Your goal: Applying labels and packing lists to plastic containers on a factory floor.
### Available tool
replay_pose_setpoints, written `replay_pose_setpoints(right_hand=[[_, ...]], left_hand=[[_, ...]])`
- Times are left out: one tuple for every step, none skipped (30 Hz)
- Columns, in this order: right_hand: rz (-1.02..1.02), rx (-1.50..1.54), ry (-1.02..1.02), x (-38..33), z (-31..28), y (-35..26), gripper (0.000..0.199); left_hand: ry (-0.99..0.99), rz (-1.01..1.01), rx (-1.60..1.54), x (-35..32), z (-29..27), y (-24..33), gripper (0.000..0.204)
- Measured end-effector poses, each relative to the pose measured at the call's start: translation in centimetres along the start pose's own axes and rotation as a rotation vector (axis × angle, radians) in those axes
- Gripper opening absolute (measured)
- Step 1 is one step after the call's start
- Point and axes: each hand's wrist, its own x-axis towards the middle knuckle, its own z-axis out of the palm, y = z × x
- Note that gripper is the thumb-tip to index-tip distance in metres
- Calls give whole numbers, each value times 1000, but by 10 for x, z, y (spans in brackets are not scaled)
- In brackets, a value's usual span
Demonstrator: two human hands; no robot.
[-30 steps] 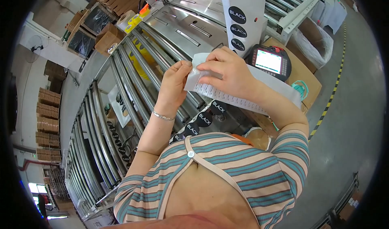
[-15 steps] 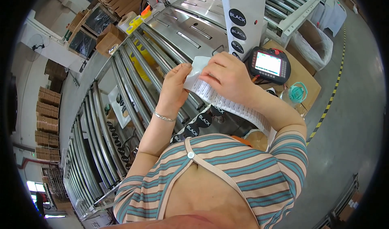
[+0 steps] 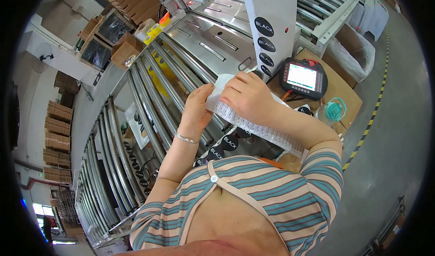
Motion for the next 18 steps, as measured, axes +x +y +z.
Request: replay_pose_setpoints(right_hand=[[2, 5, -12, -1, 1, 2, 17], [5, 10, -23, -2, 2, 4, 17], [4, 12, -20, 0, 1, 4, 17], [4, 74, -15, 2, -1, 4, 16], [4, 137, -11, 5, -4, 4, 15], [4, 135, -9, 7, -8, 7, 15], [60, 275, -37, 11, -13, 15, 13], [115, 416, -65, 16, -17, 25, 10], [285, 453, -50, 23, -22, 35, 7], [455, 488, -35, 30, -24, 50, 5], [485, 412, 74, 37, -24, 73, 7], [577, 398, 207, 41, -17, 100, 11], [593, 404, 344, 43, -9, 131, 20], [608, 403, 483, 45, -6, 159, 28], [607, 404, 485, 51, -3, 176, 28], [638, 341, 583, 57, -2, 189, 34], [669, 276, 682, 61, 1, 201, 40], [665, 280, 684, 67, 4, 207, 40]], left_hand=[[-4, -10, -11, 1, 2, -1, 14], [-7, -20, -23, 3, 3, -1, 14], [-6, -17, -20, 5, 1, -2, 14], [-4, -42, -31, 10, -4, -4, 15], [-3, -67, -43, 14, -8, -6, 16], [-5, -66, -40, 17, -9, -7, 16], [24, -72, -37, 20, -11, -8, 16], [54, -78, -33, 22, -12, -9, 17], [54, -77, -30, 24, -15, -10, 17], [49, -54, -8, 25, -18, -10, 16], [38, -31, 15, 25, -19, -11, 16], [35, -29, 18, 26, -19, -11, 16], [35, -34, 19, 26, -19, -14, 16], [31, -42, 19, 28, -16, -17, 16], [30, -40, 21, 27, -15, -17, 16], [13, -50, 25, 24, -12, -16, 16], [-5, -60, 30, 23, -11, -16, 17], [-3, -55, 32, 22, -12, -16, 17]])
